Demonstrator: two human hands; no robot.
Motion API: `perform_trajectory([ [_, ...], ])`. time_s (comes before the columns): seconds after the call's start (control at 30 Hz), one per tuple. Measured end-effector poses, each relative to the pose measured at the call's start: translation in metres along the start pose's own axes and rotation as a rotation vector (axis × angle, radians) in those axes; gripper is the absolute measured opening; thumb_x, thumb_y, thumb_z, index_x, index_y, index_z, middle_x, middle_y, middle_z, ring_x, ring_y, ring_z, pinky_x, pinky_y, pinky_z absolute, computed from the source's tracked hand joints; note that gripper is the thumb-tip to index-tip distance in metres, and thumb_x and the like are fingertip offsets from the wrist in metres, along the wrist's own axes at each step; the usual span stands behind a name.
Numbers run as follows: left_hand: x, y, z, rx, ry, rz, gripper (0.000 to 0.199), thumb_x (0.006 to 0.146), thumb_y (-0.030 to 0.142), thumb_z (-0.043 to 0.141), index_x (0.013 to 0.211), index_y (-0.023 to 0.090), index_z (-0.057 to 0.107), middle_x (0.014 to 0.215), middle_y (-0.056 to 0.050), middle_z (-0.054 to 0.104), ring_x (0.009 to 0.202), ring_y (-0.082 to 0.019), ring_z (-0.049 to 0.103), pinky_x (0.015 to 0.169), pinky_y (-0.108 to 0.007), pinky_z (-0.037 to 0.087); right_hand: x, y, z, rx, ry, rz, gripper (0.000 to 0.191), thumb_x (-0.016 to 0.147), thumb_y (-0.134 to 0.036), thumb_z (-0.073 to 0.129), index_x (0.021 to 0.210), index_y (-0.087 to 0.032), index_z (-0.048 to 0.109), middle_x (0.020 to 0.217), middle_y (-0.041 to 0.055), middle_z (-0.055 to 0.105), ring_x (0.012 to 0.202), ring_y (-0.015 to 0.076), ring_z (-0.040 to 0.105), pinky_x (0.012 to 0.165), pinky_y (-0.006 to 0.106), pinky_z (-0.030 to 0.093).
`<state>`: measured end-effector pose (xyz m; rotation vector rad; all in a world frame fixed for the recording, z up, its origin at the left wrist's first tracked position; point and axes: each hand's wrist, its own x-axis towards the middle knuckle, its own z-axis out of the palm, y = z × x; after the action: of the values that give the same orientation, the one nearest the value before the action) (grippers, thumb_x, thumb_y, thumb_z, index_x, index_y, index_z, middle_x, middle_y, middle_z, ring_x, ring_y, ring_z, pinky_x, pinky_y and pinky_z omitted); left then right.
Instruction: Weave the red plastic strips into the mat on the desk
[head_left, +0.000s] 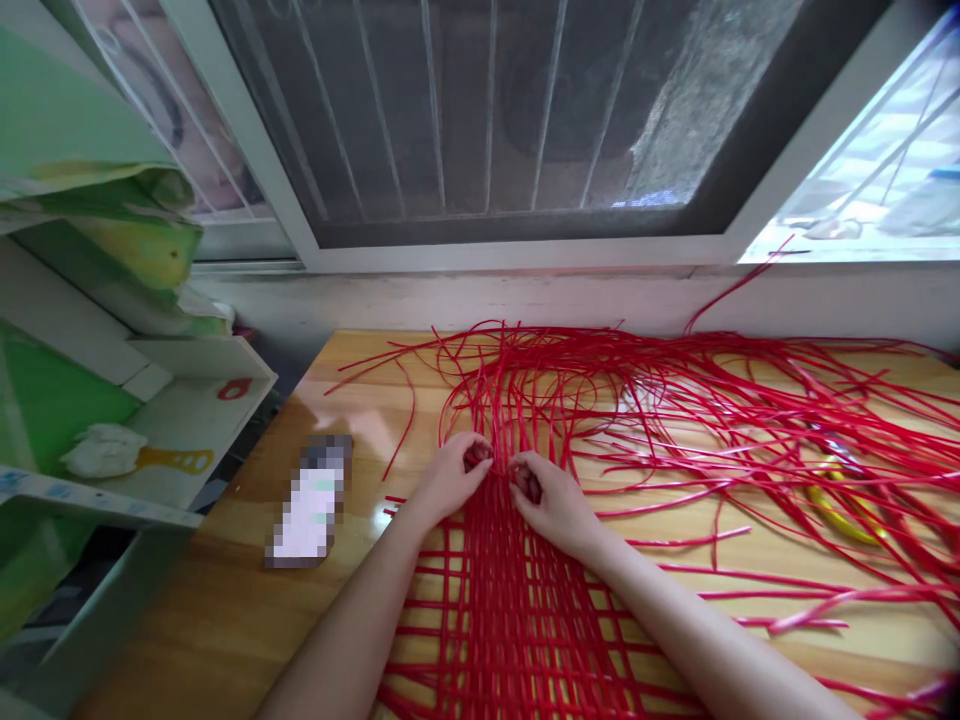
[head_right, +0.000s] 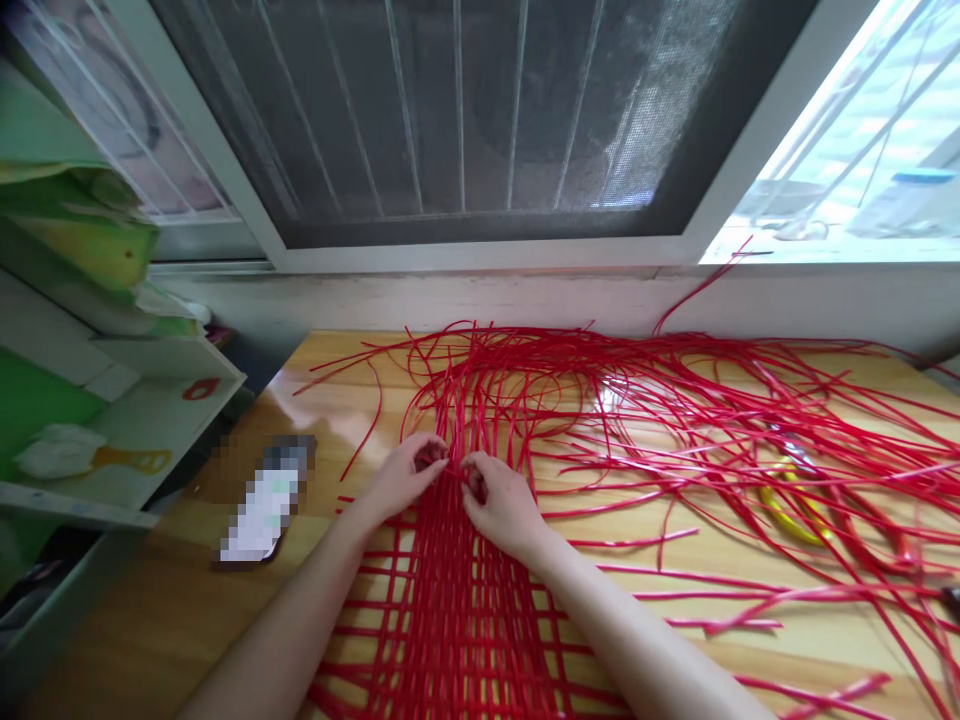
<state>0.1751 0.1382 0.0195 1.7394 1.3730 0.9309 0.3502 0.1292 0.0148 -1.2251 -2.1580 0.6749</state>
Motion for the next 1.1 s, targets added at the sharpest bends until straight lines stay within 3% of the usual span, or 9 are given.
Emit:
perform_trajectory([
  [0.13,-0.002,0.007,-0.007,-0.103,-0.073,-0.049,0.017,0.071,0.017,0.055,0.088,0.017,0.053,0.078,0.0,0.057,0.071,-0.01,0.053,0.068,-0.025,0.044,0.002,-0.002,0.0,-0.078,-0.003,-0.068,0.023,0.076,-0.021,0.047,0.099,-0.02,0.051,0.082,0.0047,0.057,0.076,0.0169,0.052,0.067,0.028,0.04],
  [0.3,-0.005,0.023,-0.018,-0.345,-0.289,-0.099,0.025,0.07,0.032,0.06,0.089,0.017,0.052,0.072,0.001,0.054,0.062,-0.009,0.051,0.058,-0.023,0.042,0.007,0.001,0.001,-0.184,-0.086,-0.129,0.013,0.08,-0.026,0.047,0.08,-0.018,0.058,0.077,0.0058,0.057,0.075,0.0177,0.051,0.065,0.028,0.039],
  [0.4,-0.003,0.025,-0.013,-0.387,-0.246,-0.126,0.028,0.081,0.04,0.042,0.095,0.017,0.05,0.074,0.0,0.055,0.063,-0.01,0.053,0.06,-0.024,0.043,0.008,0.006,0.004,-0.149,-0.079,-0.098,0.017,0.083,-0.025,0.044,0.076,-0.018,0.058,0.073,0.0044,0.057,0.071,0.0157,0.051,0.064,0.026,0.039],
  [0.47,-0.001,0.021,-0.007,-0.265,-0.104,-0.131,0.028,0.085,0.038,0.032,0.091,0.017,0.05,0.077,-0.002,0.056,0.069,-0.012,0.054,0.064,-0.026,0.043,0.009,0.008,0.005,-0.123,-0.059,-0.066,0.022,0.085,-0.026,0.041,0.07,-0.018,0.056,0.07,0.0033,0.055,0.069,0.0147,0.05,0.063,0.025,0.038],
  [0.53,-0.001,0.016,-0.001,-0.023,-0.001,-0.063,0.019,0.082,0.032,0.04,0.086,0.018,0.052,0.083,-0.003,0.056,0.078,-0.014,0.052,0.073,-0.029,0.042,0.009,0.01,0.006,-0.107,-0.045,-0.038,0.026,0.085,-0.027,0.04,0.065,-0.018,0.053,0.066,0.0022,0.053,0.065,0.0141,0.049,0.06,0.025,0.037],
  [0.6,-0.003,0.012,0.004,0.218,0.004,0.036,0.015,0.073,0.026,0.053,0.086,0.019,0.053,0.09,-0.003,0.055,0.088,-0.017,0.049,0.08,-0.032,0.039,0.009,0.011,0.007,-0.085,-0.041,-0.028,0.026,0.085,-0.027,0.04,0.063,-0.018,0.052,0.064,0.0016,0.052,0.064,0.0139,0.049,0.059,0.024,0.037],
  [0.7,-0.008,0.01,0.005,0.426,-0.038,0.089,0.026,0.065,0.02,0.059,0.09,0.021,0.053,0.094,-0.003,0.052,0.094,-0.02,0.046,0.085,-0.035,0.037,0.01,0.011,0.007,-0.05,-0.048,-0.04,0.026,0.085,-0.025,0.04,0.063,-0.018,0.052,0.064,0.0014,0.053,0.065,0.0138,0.049,0.06,0.024,0.037],
  [0.9,-0.009,0.009,0.002,0.523,-0.071,0.018,0.029,0.067,0.02,0.056,0.095,0.024,0.052,0.096,-0.003,0.05,0.096,-0.021,0.045,0.085,-0.036,0.036,0.01,0.009,0.007,-0.075,-0.045,-0.038,0.026,0.084,-0.024,0.04,0.062,-0.018,0.054,0.065,0.0024,0.054,0.065,0.0144,0.05,0.06,0.025,0.038],
  [1.1,-0.01,0.012,0.003,0.532,-0.076,0.039,0.029,0.069,0.026,0.054,0.098,0.025,0.053,0.095,-0.003,0.049,0.095,-0.021,0.045,0.086,-0.037,0.035,0.01,0.011,0.008,-0.076,-0.049,-0.029,0.024,0.083,-0.024,0.042,0.065,-0.018,0.056,0.066,0.0028,0.055,0.067,0.0145,0.05,0.062,0.025,0.038],
])
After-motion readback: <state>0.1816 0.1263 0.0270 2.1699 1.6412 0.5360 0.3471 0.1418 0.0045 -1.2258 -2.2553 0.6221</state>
